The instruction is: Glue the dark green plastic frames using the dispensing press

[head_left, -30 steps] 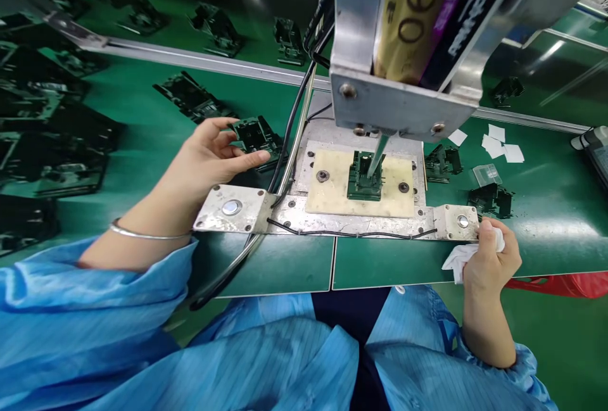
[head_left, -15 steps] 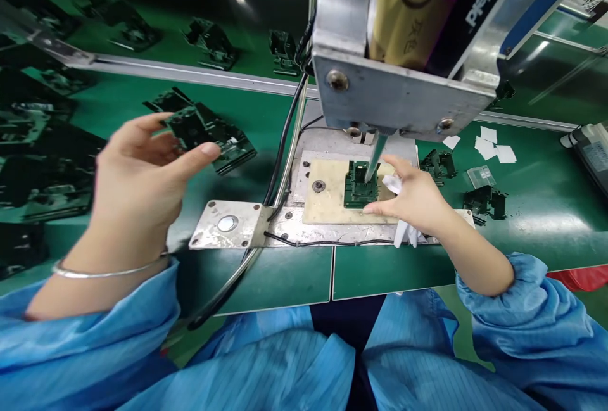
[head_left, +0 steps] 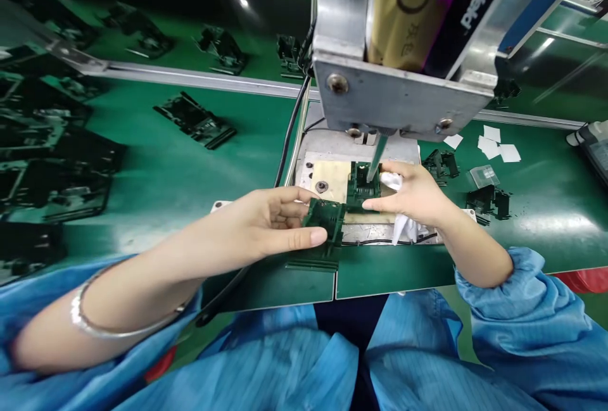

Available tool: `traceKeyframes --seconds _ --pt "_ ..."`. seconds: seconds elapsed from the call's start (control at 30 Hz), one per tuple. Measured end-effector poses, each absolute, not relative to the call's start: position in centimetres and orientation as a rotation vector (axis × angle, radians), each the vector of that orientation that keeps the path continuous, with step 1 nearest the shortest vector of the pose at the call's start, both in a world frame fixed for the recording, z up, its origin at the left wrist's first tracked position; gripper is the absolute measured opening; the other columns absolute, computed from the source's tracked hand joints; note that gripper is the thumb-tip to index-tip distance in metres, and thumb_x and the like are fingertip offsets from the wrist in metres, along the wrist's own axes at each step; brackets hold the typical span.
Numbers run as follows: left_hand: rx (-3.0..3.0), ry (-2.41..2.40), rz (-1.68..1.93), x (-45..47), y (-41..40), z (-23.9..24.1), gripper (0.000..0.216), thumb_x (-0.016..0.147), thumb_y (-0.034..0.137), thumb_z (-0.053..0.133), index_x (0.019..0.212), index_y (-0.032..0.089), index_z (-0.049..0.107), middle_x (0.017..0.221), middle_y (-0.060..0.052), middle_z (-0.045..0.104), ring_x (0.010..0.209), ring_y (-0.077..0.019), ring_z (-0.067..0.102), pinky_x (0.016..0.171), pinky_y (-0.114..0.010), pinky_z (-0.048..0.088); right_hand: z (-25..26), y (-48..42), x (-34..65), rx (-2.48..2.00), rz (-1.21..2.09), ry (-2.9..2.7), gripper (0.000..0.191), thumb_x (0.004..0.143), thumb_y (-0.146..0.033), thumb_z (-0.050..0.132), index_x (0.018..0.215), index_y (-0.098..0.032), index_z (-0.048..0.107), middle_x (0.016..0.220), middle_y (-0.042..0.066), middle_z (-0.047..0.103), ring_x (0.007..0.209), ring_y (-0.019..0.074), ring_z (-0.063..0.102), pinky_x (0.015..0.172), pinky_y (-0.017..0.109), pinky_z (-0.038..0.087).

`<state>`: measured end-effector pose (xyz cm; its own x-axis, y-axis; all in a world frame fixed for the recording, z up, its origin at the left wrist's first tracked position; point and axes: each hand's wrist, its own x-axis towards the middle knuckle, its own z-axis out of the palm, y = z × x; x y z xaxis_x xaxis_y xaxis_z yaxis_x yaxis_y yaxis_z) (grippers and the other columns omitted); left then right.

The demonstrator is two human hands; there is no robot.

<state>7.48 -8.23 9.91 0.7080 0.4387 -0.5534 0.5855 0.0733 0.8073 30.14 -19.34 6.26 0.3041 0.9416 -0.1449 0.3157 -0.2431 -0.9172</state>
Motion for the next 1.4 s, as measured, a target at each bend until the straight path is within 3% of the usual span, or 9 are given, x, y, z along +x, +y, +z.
traceKeyframes --seconds 0.1,0.17,0.27,0.4,0.67,0.83,0.97,1.1,1.4 --pt "1.458 0.887 -0.111 6.5 -8.0 9.8 0.066 0.061 0.051 0.085 0.117 0.023 0.065 0.107 -0.008 0.074 0.097 -0.0291 0.07 0.086 -0.039 0.059 8.0 -20.2 30.2 -1.713 1.169 -1.227 0.035 0.062 -0.039 0.088 0.079 -0.016 0.068 0.079 0.001 0.065 0.078 0.0199 0.063 0.07 0.03 0.051" --pt "1.411 0.858 -0.101 5.9 -7.7 9.8 0.059 0.067 0.051 0.082 0.116 0.024 0.066 0.108 -0.006 0.074 0.096 -0.0264 0.071 0.086 -0.035 0.059 8.8 -21.3 30.1 -1.714 1.404 -1.219 0.042 0.062 -0.045 0.088 0.063 -0.017 0.056 0.061 -0.004 0.054 0.057 0.0131 0.052 0.052 0.024 0.039" --pt "1.399 0.886 -0.092 6.2 -7.5 9.9 0.061 0.069 0.052 0.081 0.12 0.023 0.063 0.11 -0.007 0.073 0.099 -0.0265 0.07 0.086 -0.034 0.059 9.0 -23.3 29.6 -1.585 1.694 -1.146 0.052 0.064 -0.048 0.086 0.057 -0.018 0.044 0.053 -0.007 0.04 0.049 0.0081 0.037 0.045 0.022 0.024" --pt "1.472 0.901 -0.109 8.8 -7.9 9.7 0.072 0.062 0.05 0.084 0.122 0.02 0.058 0.113 -0.01 0.07 0.106 -0.0289 0.067 0.083 -0.036 0.059 8.5 -26.0 28.8 -1.592 1.739 -1.06 0.051 0.063 -0.045 0.087 0.058 -0.018 0.044 0.056 -0.007 0.037 0.054 0.0082 0.032 0.047 0.022 0.022" --pt "1.753 0.563 -0.055 13.3 -7.6 8.0 0.055 0.072 0.05 0.077 0.111 0.019 0.053 0.097 -0.006 0.064 0.082 -0.0191 0.061 0.074 -0.034 0.051 8.6 -31.7 29.0 -1.659 1.41 -1.021 0.029 0.073 -0.041 0.083 0.083 -0.019 0.066 0.082 0.0 0.06 0.077 0.0194 0.057 0.065 0.027 0.046" --pt "1.995 0.466 0.123 12.5 -8.0 5.9 0.06 0.076 0.051 0.072 0.119 0.019 0.046 0.1 -0.008 0.06 0.092 -0.0225 0.059 0.082 -0.038 0.051 7.1 -34.0 29.1 -1.808 0.769 -1.093 0.041 0.07 -0.05 0.085 0.089 -0.018 0.068 0.082 0.003 0.061 0.073 0.0202 0.057 0.058 0.027 0.048" --pt "2.083 0.498 0.259 12.5 -8.2 4.7 0.065 0.079 0.052 0.068 0.126 0.02 0.038 0.117 -0.012 0.057 0.102 -0.0256 0.059 0.088 -0.041 0.05 5.3 -34.7 28.9 -1.782 0.328 -1.258 0.048 0.074 -0.058 0.081 0.099 -0.018 0.069 0.099 0.008 0.06 0.089 0.0243 0.06 0.076 0.034 0.054" --pt "2.135 0.515 0.205 14.0 -7.6 5.4 0.061 0.079 0.052 0.066 0.123 0.019 0.039 0.102 -0.009 0.059 0.09 -0.0245 0.059 0.076 -0.037 0.049 4.1 -35.0 28.7 -1.745 0.155 -1.344 0.048 0.081 -0.055 0.076 0.11 -0.018 0.066 0.12 0.015 0.059 0.109 0.0304 0.059 0.092 0.045 0.051" --pt "2.363 0.681 0.083 13.8 -8.4 7.7 0.051 0.076 0.064 0.06 0.097 0.019 0.049 0.076 -0.005 0.048 0.102 -0.0343 0.044 0.081 -0.043 0.044 4.3 -36.1 28.9 -1.743 0.017 -1.263 0.042 0.081 -0.05 0.077 0.105 -0.017 0.066 0.125 0.017 0.058 0.113 0.0355 0.057 0.094 0.053 0.048"
